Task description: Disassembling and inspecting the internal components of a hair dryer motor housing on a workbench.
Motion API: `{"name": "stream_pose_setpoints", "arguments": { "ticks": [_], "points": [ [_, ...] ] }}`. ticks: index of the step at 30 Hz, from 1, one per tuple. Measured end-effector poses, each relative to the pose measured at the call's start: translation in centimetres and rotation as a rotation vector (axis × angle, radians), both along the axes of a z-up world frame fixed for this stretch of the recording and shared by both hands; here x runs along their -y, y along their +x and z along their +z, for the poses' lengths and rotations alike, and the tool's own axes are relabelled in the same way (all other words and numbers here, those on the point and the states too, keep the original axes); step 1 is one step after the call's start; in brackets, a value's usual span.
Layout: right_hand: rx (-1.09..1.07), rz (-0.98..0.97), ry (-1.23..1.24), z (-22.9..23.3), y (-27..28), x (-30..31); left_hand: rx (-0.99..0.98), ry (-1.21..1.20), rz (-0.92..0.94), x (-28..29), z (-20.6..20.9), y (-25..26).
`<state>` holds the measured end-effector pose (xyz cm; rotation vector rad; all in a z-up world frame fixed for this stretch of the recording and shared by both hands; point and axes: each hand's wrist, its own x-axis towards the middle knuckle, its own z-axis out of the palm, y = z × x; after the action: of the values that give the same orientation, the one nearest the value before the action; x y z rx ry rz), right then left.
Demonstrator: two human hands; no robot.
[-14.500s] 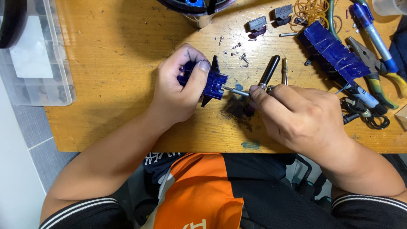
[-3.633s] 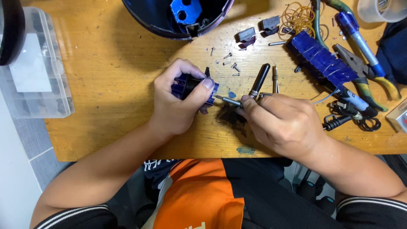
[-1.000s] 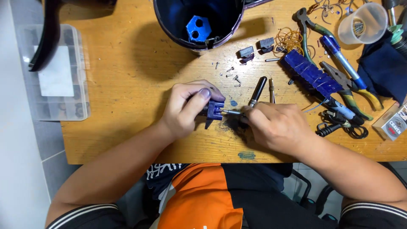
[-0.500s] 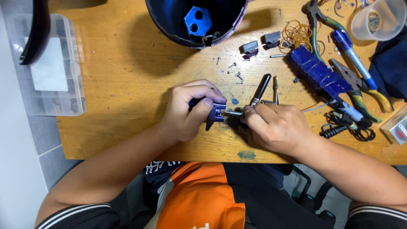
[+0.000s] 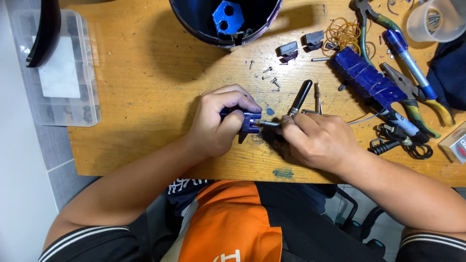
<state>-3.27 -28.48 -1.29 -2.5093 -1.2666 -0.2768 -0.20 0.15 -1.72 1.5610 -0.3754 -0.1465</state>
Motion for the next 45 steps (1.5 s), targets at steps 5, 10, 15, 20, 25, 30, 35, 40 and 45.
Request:
{"name": "stream_pose_setpoints", "arguments": {
  "ticks": [5,10,15,20,25,30,35,40,45],
  "points": [
    [0.020,0.001,0.000,0.2,0.3,-0.2,0.003,0.003,0.007,0.1,0.1,-0.1],
    [0.008,0.009,0.018,0.0,0.3,-0.1,-0.009,0.003,-0.006,-0.1,-0.1,-0.1],
    [-0.026,0.004,0.009,0.1,0.2,-0.1,-0.024,-0.026,0.017,0.1,-0.1,0.0],
    [0.008,-0.002,-0.019,0.0,0.1,-0.1,0.005,-0.014,0.029,0.2,-0.4,-0.1],
    [0.007,-0.007,-0.011,0.2,0.2,0.0,0.005,-0.009,0.014,0.4,-0.2,0.1],
    [0.024,-0.025,-0.024,0.1,0.0,-0.1,0.005,-0.014,0.030,0.3,-0.1,0.1],
    [-0.033,-0.019,-0.010,0.4,0.0,0.0,0.026,0.047,-0.008,0.3,1.2,0.4],
    [0.004,-0.031,-0.013,-0.2,0.5,0.6,0.043,0.101,-0.021,0.4,2.0,1.0],
    [-0.015,-0.049,-0.002,0.8,0.6,0.1,0.023,0.103,-0.037,0.3,2.2,1.0]
  ]
}}
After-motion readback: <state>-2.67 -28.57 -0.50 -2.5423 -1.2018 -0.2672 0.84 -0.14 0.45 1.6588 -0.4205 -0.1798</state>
